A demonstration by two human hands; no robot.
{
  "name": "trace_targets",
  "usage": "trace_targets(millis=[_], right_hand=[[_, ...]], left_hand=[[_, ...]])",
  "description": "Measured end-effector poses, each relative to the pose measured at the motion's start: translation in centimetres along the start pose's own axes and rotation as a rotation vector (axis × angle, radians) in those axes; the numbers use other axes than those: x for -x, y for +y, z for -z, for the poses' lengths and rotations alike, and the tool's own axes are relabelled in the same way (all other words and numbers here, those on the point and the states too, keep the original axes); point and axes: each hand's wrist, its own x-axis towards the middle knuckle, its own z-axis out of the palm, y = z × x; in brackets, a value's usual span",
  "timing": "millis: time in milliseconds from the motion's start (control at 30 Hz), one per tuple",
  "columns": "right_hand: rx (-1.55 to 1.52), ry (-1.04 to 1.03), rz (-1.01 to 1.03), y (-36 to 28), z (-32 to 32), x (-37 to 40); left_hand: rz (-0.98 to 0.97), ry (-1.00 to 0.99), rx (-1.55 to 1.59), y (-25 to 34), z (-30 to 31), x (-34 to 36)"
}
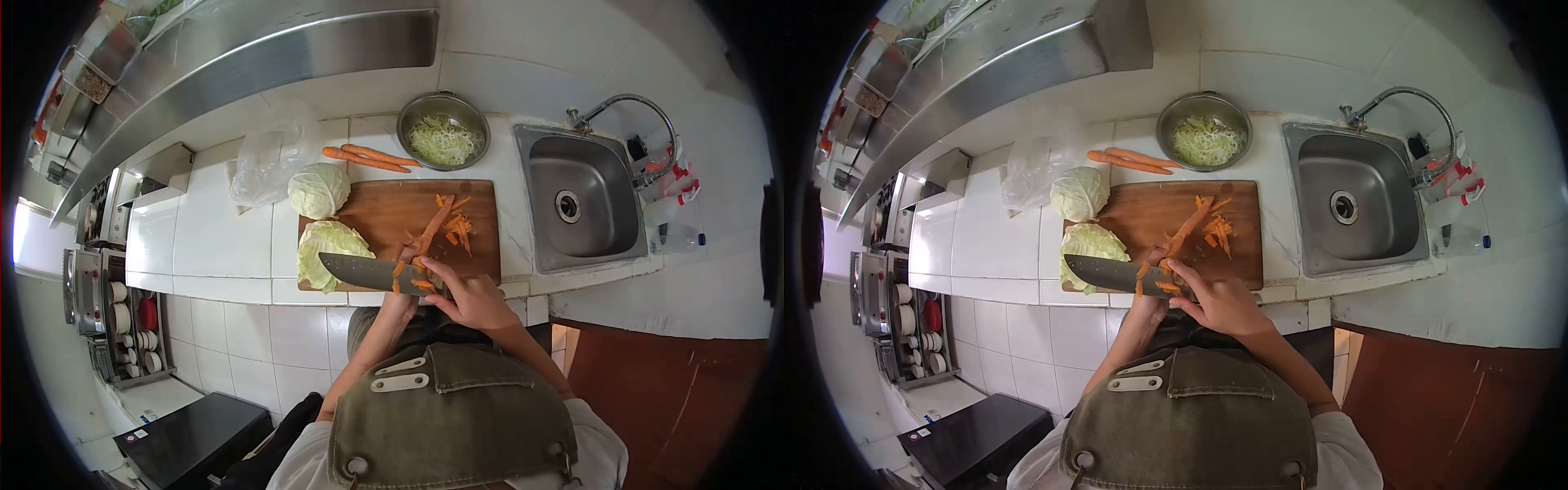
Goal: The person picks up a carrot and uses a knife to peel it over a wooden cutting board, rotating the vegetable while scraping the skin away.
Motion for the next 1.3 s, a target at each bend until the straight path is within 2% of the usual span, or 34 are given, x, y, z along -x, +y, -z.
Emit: trace_targets(millis=[133,200,333,433,467,533,600,667,700,867,967,1033,1300], right_hand=[[0.030,0.144,0.122,0.4,-0.5,-0.3],[0.036,0.042,-0.001,0.1,-0.5,0.0],[0.022,0.071,-0.004,0.4,-0.7,-0.1],[-0.126,-0.024,-0.177,0.5,0.2,-0.5],[-0.128,-0.023,-0.175,0.5,0.3,-0.4],[-0.228,0.071,-0.046,0.5,0.7,-0.5],[-0.187,0.081,0.031,0.6,1.0,-0.5],[-0.211,-0.113,-0.165,0.0,1.5,-0.3],[-0.218,-0.045,-0.113,0.1,1.1,-0.3],[-0.221,-0.135,-0.177,0.1,0.9,0.1],[-0.188,-0.038,-0.077,-0.1,1.0,-0.2],[-0.168,-0.155,-0.170,-0.2,1.2,-0.1],[-0.118,-0.131,-0.145,-0.1,0.5,-0.6]], left_hand=[[0.023,0.029,-0.024,0.0,-0.2,0.1],[0.059,0.016,0.012,0.3,-0.3,0.0],[0.071,0.063,-0.065,0.8,-2.1,0.3],[0.094,0.072,-0.095,0.8,-2.4,0.6],[0.092,0.072,-0.097,0.9,-2.3,0.6],[0.100,0.074,-0.101,1.3,-2.3,0.3],[0.071,0.037,-0.075,0.4,-1.2,-0.3],[0.053,0.062,-0.055,0.1,-0.9,-0.4],[0.054,0.062,-0.054,0.5,-1.5,-0.2],[0.052,0.025,-0.047,0.4,-1.0,-0.1],[0.055,0.012,-0.067,0.5,-1.1,-0.2],[0.047,0.048,-0.106,0.7,-1.5,0.0],[0.046,0.089,-0.123,1.2,-2.5,0.3]])
